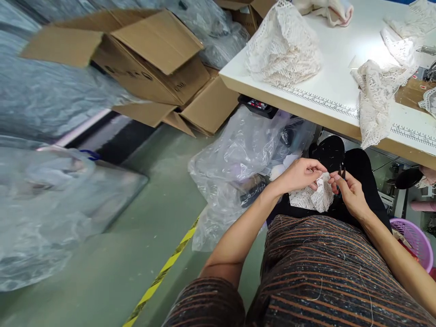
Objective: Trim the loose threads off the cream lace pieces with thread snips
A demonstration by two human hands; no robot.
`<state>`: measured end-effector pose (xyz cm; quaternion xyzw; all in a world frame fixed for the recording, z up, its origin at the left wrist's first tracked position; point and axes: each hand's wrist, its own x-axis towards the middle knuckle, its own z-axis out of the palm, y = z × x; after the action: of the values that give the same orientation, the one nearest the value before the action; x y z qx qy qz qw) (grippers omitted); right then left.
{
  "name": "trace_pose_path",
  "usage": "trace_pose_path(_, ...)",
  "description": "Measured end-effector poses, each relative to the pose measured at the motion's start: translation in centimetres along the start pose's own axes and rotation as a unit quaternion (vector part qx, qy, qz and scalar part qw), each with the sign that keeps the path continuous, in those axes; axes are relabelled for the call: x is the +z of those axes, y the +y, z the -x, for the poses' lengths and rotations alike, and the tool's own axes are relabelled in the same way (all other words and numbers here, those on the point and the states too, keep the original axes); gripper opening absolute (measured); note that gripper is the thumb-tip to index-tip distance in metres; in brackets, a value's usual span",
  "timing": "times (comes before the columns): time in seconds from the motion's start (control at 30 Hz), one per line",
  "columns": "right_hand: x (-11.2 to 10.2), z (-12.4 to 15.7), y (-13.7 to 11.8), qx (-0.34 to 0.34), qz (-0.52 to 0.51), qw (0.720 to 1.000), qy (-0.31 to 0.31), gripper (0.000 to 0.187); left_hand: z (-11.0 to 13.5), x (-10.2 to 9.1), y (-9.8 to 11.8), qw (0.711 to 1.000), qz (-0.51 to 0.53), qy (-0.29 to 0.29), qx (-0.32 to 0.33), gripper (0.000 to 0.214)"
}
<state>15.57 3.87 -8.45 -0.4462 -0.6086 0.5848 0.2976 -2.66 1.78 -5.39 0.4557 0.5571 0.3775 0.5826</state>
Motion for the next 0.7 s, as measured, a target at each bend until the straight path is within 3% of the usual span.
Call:
trace_pose_path(0.13, 0.0, 0.5, 0.2, 0.020, -0.022, 0.999, -0.010, 0.037, 1.7, -1.6, -0.6, 0.994, -0.104, 0.003, 0.017, 0.021)
trace_pose_path(0.23, 0.0, 0.9, -0.1, 0.022, -0.031, 0.999, -0.029, 0.038, 2.8, -2.8, -0.9, 0.963, -0.243, 0.076, 0.090, 0.018)
trace_pose_path(0.33, -0.3, 1.3, -0.7, -0.007, -0.017, 1.000, -0.023, 0.042, 2.0, -2.8, -0.6, 0.962, -0.207, 0.126, 0.129, 0.027)
trace_pose_path(0.43, -1.0, 1.5, -1.4, -0.078, 0.017, 0.996, 0.032, 0.039, -0.2, -1.0, 0.7, 0.972, -0.100, 0.134, 0.165, 0.052)
trace_pose_path(0.5, -1.5, 1.7, -1.8, -0.123, 0.032, 0.989, 0.071, 0.036, -1.7, 0.7, 2.1, 0.979, -0.042, 0.102, 0.169, 0.062)
trace_pose_path(0.6, -2.4, 2.1, -2.2, -0.171, 0.040, 0.976, 0.127, 0.034, -3.2, 3.1, 4.4, 0.988, 0.009, 0.056, 0.143, 0.054)
trace_pose_path(0.7, -3.1, 2.3, -2.5, -0.199, 0.037, 0.963, 0.176, 0.032, -3.5, 4.4, 5.9, 0.988, 0.003, 0.070, 0.136, 0.045)
